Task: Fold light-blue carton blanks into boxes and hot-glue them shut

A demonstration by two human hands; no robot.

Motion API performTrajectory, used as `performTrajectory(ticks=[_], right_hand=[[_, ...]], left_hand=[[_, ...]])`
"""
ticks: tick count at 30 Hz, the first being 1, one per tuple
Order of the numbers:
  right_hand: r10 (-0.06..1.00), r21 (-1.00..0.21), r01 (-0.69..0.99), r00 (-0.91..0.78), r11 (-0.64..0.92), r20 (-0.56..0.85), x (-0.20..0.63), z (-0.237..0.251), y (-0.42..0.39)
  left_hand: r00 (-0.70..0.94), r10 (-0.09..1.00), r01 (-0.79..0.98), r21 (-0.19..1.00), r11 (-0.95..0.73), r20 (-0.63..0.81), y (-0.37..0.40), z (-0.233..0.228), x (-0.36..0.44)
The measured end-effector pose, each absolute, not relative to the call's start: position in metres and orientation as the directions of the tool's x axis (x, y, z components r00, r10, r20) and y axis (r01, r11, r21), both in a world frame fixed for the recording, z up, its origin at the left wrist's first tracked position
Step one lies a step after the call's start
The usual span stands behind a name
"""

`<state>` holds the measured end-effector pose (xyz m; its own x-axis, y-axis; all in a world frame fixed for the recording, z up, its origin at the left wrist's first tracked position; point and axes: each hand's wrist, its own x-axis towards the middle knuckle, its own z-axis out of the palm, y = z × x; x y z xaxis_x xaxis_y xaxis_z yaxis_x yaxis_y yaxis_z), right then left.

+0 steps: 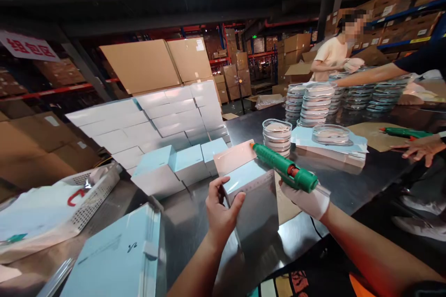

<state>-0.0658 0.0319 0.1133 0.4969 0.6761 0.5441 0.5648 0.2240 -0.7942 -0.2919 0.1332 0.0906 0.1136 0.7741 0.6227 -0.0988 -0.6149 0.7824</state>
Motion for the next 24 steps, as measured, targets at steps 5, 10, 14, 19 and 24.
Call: performTrajectory(ticks=[5, 10, 14, 19, 24], right_hand=[[0.820, -0.990, 0.121, 0.559, 0.069, 0.125, -0.034, 0.097, 0.040], [0.825, -0.962, 0.029, 0.521, -0.273, -0.218, -0.006, 0.064, 0.057], [0.783, -0.947, 0.199, 0.617, -0.252, -0.079, 0.004, 0.067, 0.062], [0.844, -0.944, 0.328, 0.499, 0.028, 0.198, -0.034, 0.111, 0.061], [0.916, -0.899, 0.380, 0.239, 0.217, 0.322, -0.074, 0.140, 0.065]], left_hand=[[0.096, 0.824, -0.169, 0.825, -0.539, 0.558, 0.137, 0.101, -0.292], [0.133, 0.893, -0.262, 0.884, -0.387, 0.430, 0.142, 0.101, -0.292], [0.154, 0.902, -0.301, 0.888, -0.346, 0.404, 0.144, 0.099, -0.291], [0.174, 0.854, -0.287, 0.854, -0.433, 0.491, 0.140, 0.093, -0.286], [0.227, 0.791, -0.313, 0.812, -0.493, 0.568, 0.137, 0.082, -0.280]])
